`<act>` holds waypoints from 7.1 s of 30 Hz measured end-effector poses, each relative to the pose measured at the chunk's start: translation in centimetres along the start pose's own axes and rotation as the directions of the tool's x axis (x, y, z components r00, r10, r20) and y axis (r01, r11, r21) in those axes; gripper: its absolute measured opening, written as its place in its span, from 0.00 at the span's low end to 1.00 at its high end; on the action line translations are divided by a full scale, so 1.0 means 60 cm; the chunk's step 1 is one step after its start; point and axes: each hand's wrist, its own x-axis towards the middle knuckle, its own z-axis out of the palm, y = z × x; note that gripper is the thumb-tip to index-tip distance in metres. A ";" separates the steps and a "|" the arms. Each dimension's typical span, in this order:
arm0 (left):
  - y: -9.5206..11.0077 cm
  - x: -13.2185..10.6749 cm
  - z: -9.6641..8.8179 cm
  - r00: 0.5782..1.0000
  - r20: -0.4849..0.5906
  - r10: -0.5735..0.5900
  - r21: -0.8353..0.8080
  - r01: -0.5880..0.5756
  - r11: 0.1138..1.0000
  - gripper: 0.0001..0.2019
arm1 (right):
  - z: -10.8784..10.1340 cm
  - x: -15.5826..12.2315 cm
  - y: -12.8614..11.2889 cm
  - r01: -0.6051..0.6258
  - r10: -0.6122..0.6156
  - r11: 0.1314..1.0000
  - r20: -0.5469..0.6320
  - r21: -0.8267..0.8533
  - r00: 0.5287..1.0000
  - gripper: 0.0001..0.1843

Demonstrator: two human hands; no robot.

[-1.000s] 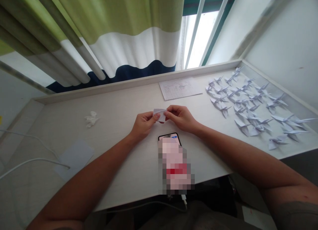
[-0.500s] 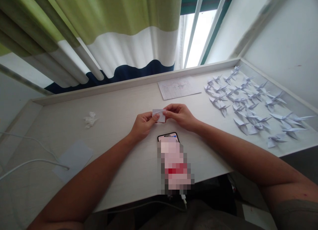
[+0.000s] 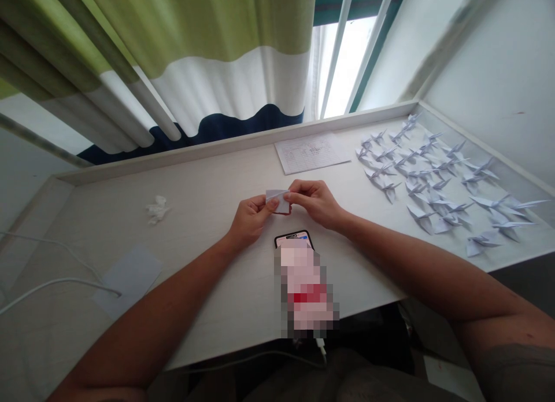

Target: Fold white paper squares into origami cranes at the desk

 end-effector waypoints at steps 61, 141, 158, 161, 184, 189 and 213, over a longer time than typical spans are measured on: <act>-0.006 -0.007 -0.005 0.985 0.139 -0.101 0.033 0.097 0.995 0.23 | -0.034 -0.004 -0.001 0.074 -0.021 0.978 0.264 -0.194 0.964 0.18; -0.012 -0.012 0.009 0.903 0.036 0.427 0.487 -0.389 0.782 0.18 | 0.013 -0.014 0.000 0.027 -0.079 0.899 -0.101 -0.437 0.992 0.24; -0.010 0.001 0.000 0.995 0.095 -0.024 0.074 0.017 0.997 0.24 | -0.015 -0.003 0.008 0.112 -0.092 0.952 0.081 -0.285 0.992 0.12; -0.010 0.005 -0.007 0.996 0.071 -0.050 0.037 0.048 0.998 0.24 | -0.018 -0.001 0.008 0.102 -0.088 0.968 0.073 -0.229 0.993 0.11; -0.011 0.005 -0.006 0.995 0.045 -0.087 0.057 0.085 0.995 0.29 | -0.022 0.002 0.021 0.047 -0.046 0.998 0.030 -0.028 0.998 0.11; -0.011 0.002 -0.006 0.995 0.068 -0.071 0.056 0.068 0.996 0.29 | -0.019 0.001 0.023 0.085 -0.086 0.992 -0.006 -0.088 0.996 0.11; -0.007 0.000 -0.005 0.992 0.083 -0.095 0.059 0.090 0.994 0.28 | -0.013 -0.004 0.015 -0.050 0.052 0.998 0.098 -0.023 0.994 0.17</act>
